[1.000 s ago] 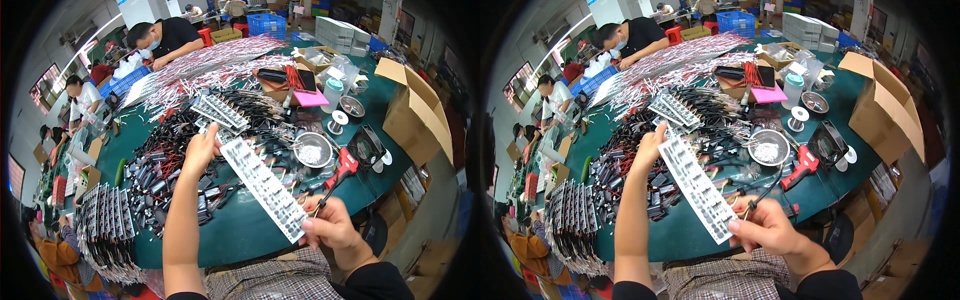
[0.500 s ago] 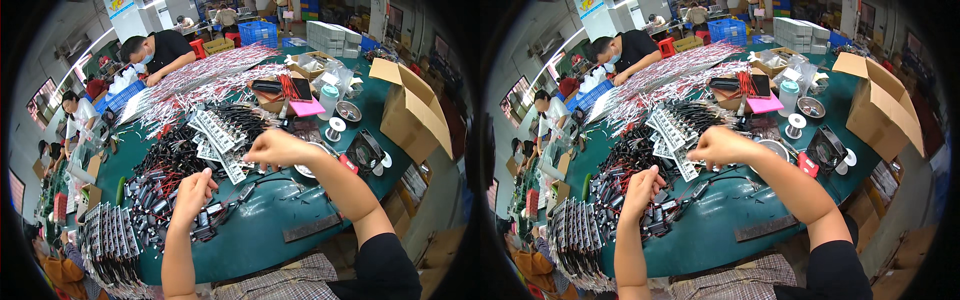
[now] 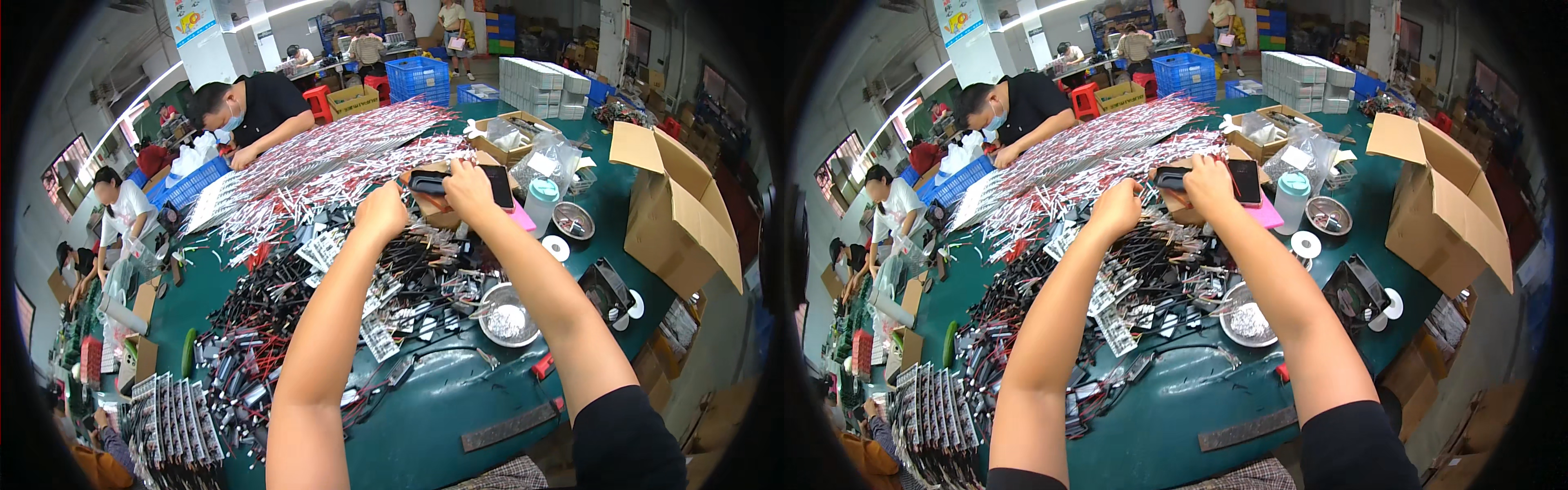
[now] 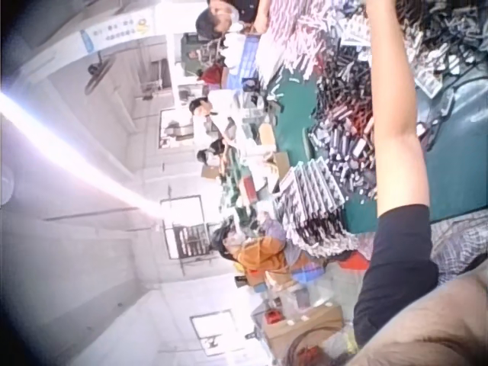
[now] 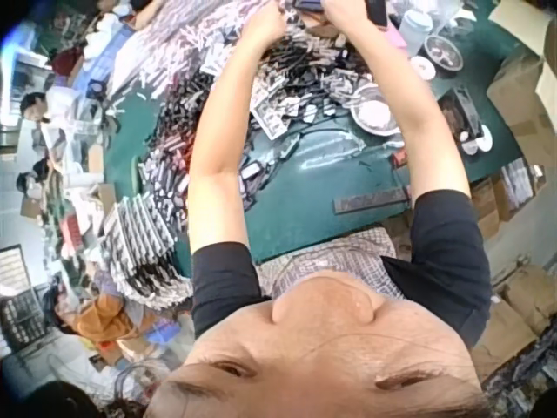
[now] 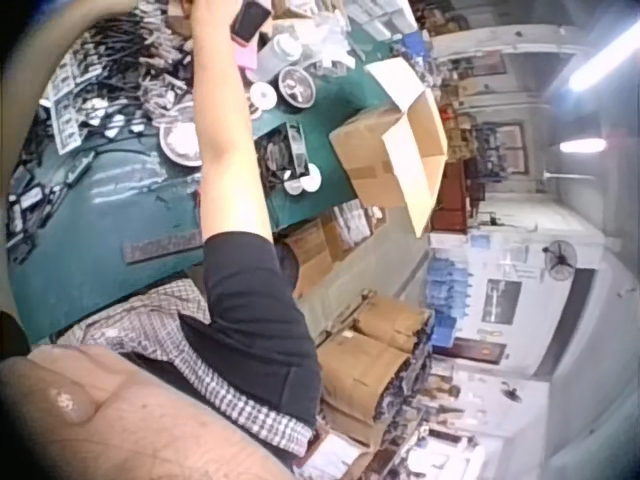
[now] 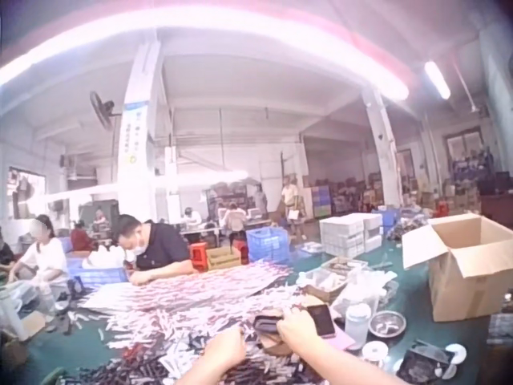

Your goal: The person handles circuit board panels, rubs a metal bar across a circuit board, and solders wires to it using a soldering tool.

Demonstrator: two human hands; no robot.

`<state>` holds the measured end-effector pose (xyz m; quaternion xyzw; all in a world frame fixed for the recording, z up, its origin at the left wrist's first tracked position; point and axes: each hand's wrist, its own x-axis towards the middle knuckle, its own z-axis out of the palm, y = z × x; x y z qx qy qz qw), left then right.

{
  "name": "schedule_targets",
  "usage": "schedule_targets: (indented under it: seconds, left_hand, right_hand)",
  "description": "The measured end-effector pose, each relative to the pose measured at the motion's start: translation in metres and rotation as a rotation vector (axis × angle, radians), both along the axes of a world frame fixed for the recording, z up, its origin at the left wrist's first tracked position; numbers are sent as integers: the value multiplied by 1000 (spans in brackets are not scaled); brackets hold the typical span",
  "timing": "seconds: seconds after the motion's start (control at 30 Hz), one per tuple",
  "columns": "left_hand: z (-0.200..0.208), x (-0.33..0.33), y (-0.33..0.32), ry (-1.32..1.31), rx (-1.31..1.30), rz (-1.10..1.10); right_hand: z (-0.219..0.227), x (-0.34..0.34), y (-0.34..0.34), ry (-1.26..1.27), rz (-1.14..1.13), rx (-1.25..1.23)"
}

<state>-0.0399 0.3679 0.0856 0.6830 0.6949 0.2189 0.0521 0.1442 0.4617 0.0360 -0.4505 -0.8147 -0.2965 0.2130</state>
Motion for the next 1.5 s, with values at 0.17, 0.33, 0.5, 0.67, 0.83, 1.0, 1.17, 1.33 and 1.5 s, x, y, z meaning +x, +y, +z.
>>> schedule_targets:
  seconds: [0.17, 0.33, 0.5, 0.67, 0.83, 1.0, 1.17, 1.33, 1.5]
  left_hand:
    - [-11, 0, 59, -9, -165, 47]
    - [-40, 20, 93, 200, -110, 20]
    - [-69, 25, 104, 479, 312, -339]
    - [-69, 31, 112, 598, 298, -263]
    - [-76, 34, 117, 717, 450, -238]
    - [-71, 44, 123, 744, 365, -106]
    - [-64, 19, 103, 842, 428, -221]
    - [-21, -5, 55, 904, 473, -302]
    - [29, -19, -7, 928, 558, -323]
  right_hand:
    - [15, -9, -9, 518, 140, -156]
    - [28, 11, 5, 651, 133, -93]
    - [38, 26, 8, 860, 196, -70]
    - [43, 29, 10, 883, 171, -116]
    - [38, 26, 12, 890, 168, -117]
    - [39, 25, 12, 899, 168, -104]
    - [34, 24, -1, 902, 114, -202]
    - [9, 6, -9, 850, 153, -149]
    - [-21, -18, -9, 630, 124, -265]
